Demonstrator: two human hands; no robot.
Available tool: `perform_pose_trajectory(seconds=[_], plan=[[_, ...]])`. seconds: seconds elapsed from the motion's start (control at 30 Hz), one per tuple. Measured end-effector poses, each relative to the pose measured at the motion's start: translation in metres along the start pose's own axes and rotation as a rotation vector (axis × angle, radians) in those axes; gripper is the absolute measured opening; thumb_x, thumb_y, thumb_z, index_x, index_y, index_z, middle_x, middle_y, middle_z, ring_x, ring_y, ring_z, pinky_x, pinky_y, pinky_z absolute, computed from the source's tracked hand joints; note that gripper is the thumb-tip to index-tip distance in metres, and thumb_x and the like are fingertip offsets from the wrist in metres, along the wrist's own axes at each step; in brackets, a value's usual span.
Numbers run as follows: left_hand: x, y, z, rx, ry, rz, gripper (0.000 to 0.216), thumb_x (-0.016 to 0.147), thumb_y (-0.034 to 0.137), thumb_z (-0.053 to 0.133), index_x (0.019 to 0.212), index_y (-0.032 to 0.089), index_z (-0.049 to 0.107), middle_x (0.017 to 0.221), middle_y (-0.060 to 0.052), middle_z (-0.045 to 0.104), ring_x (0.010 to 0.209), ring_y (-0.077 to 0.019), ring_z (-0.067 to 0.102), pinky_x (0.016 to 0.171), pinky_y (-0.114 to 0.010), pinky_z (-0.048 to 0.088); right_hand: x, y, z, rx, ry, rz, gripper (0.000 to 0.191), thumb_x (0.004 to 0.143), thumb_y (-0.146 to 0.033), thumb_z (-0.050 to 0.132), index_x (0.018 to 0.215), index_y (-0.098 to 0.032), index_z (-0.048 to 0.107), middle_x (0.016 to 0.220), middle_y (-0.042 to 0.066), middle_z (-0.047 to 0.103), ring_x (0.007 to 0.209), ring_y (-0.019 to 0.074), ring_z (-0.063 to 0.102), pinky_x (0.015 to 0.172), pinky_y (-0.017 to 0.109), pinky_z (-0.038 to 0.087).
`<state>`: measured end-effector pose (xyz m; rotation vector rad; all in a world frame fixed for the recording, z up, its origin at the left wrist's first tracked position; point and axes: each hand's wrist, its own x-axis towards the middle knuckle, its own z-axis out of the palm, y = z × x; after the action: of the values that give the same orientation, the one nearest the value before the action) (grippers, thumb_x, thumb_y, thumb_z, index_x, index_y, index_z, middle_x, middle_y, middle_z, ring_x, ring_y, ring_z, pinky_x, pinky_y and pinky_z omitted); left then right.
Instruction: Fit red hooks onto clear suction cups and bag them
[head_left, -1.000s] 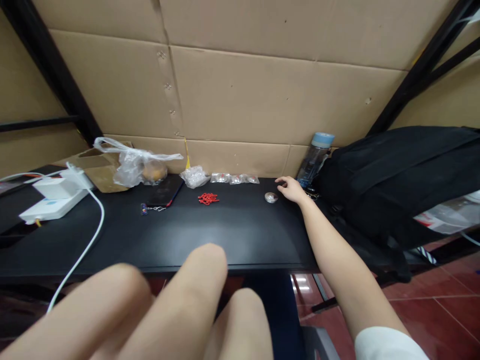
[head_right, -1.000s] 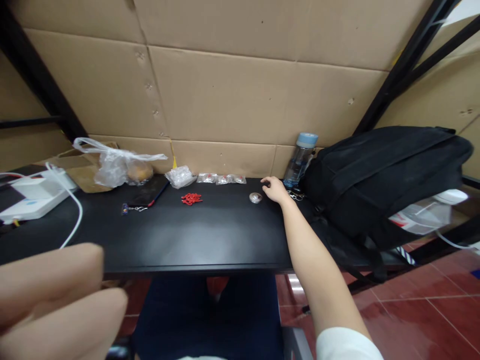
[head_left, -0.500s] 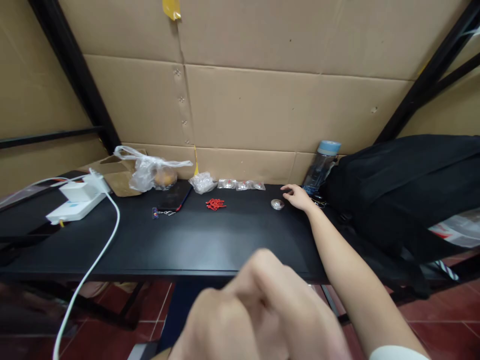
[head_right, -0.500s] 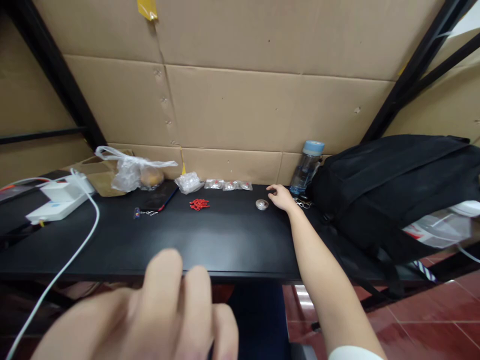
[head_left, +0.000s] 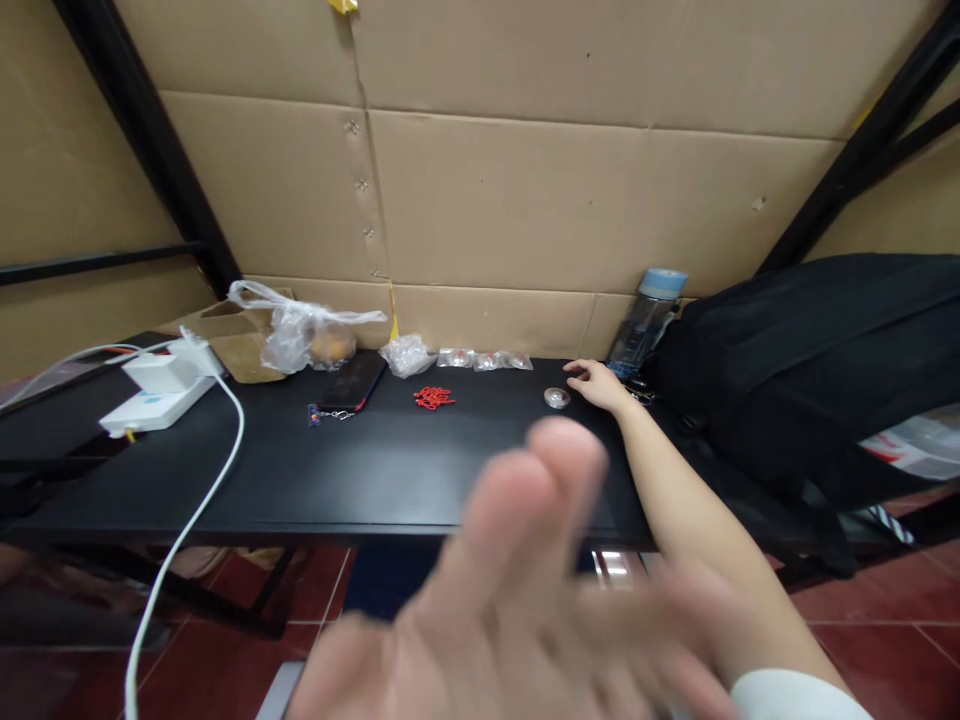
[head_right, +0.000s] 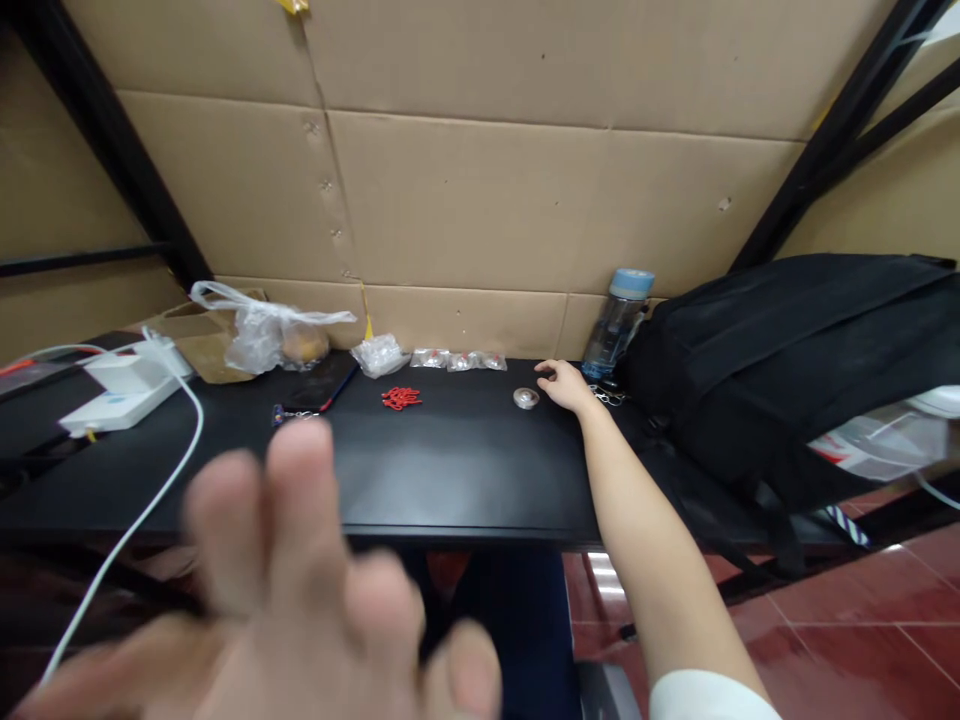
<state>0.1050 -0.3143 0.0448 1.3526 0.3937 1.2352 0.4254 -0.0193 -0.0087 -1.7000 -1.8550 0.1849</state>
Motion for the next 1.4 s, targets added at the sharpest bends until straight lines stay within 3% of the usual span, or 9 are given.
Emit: perform_pose_trajectory(seconds=[0.1,0.17,0.33,0.47,0.6,0.83,1.0,1.2,1.4], plan=[[0.033,0.0,-0.015,-0.033,0.037,0.221,0.048,0.091,0.065,0.043,0.119,0.034,0.065,0.131,-0.005,0.063,0.123,-0.0333,0.056,0.095,-0.049,0.05,-0.001,-0.004,-0.001,-0.006,0.004,0.005,0.03,0.081,-0.016,0.068,0.111,-0.016,0.072,0.113,0.011,0.071,0.083,0.0172,0.067,0.086,0.032,0.053],[0.062,0.008,-0.038,0.101,0.021,0.295,0.036,0.091,0.053,0.053,0.111,0.026,0.067,0.123,-0.009,0.066,0.117,-0.0328,0.059,0.095,-0.046,0.049,-0.002,-0.006,-0.002,0.002,0.0,0.012,0.03,0.081,-0.016,0.068,0.11,-0.016,0.072,0.112,0.01,0.071,0.083,0.0169,0.067,0.086,0.032,0.054],[0.155,0.024,-0.133,0.959,0.142,0.305,0.022,0.086,0.026,0.061,0.106,0.021,0.068,0.105,-0.006,0.07,0.097,-0.0224,0.062,0.09,-0.035,0.047,-0.006,-0.016,-0.003,0.068,-0.078,-0.014,0.025,0.084,-0.02,0.066,0.107,-0.016,0.072,0.106,0.009,0.075,0.081,0.0167,0.069,0.083,0.03,0.054],[0.205,-0.011,-0.206,1.289,-0.053,0.091,0.018,0.081,0.024,0.064,0.095,0.017,0.072,0.079,-0.003,0.07,0.073,-0.0182,0.061,0.076,-0.03,0.048,-0.009,-0.026,0.0,0.124,-0.192,-0.086,0.026,0.087,-0.031,0.067,0.108,-0.017,0.072,0.101,0.008,0.076,0.077,0.0171,0.07,0.077,0.029,0.054],[0.211,-0.055,-0.242,1.344,-0.197,0.068,0.023,0.087,0.032,0.057,0.093,0.02,0.076,0.088,-0.005,0.075,0.082,-0.0216,0.066,0.082,-0.032,0.048,-0.011,-0.03,0.001,0.087,-0.256,-0.132,0.03,0.087,-0.035,0.068,0.11,-0.018,0.072,0.105,0.008,0.076,0.086,0.0192,0.07,0.082,0.029,0.054],[0.203,-0.068,-0.252,1.52,-0.296,0.113,0.019,0.075,0.041,0.075,0.084,0.025,0.079,0.094,-0.006,0.071,0.09,-0.0252,0.064,0.084,-0.035,0.045,-0.016,-0.032,-0.001,0.079,-0.334,-0.165,0.06,0.064,-0.03,0.087,0.12,-0.021,0.069,0.118,0.008,0.072,0.098,0.0214,0.069,0.09,0.031,0.053],[0.202,-0.078,-0.246,1.543,-0.276,0.113,0.007,0.075,0.031,0.074,0.078,0.027,0.079,0.095,-0.006,0.069,0.097,-0.0277,0.061,0.093,-0.04,0.041,-0.015,-0.029,-0.004,0.083,-0.333,-0.178,0.053,0.065,-0.024,0.085,0.116,-0.02,0.072,0.109,0.007,0.075,0.092,0.0204,0.07,0.086,0.029,0.054],[0.197,-0.082,-0.23,1.515,-0.238,0.198,0.012,0.084,0.03,0.065,0.079,0.024,0.075,0.096,-0.008,0.069,0.101,-0.0283,0.059,0.097,-0.044,0.039,-0.017,-0.024,-0.008,0.117,-0.325,-0.184,0.047,0.066,-0.025,0.085,0.111,-0.022,0.074,0.108,0.006,0.076,0.091,0.0215,0.071,0.086,0.031,0.055],[0.194,-0.075,-0.211,1.248,-0.152,0.193,0.016,0.094,0.03,0.053,0.095,0.022,0.066,0.087,-0.003,0.072,0.083,-0.0212,0.065,0.081,-0.033,0.048,-0.017,-0.023,-0.007,0.143,-0.313,-0.188,0.046,0.068,-0.026,0.084,0.112,-0.021,0.074,0.108,0.007,0.076,0.089,0.0213,0.071,0.084,0.032,0.055]])
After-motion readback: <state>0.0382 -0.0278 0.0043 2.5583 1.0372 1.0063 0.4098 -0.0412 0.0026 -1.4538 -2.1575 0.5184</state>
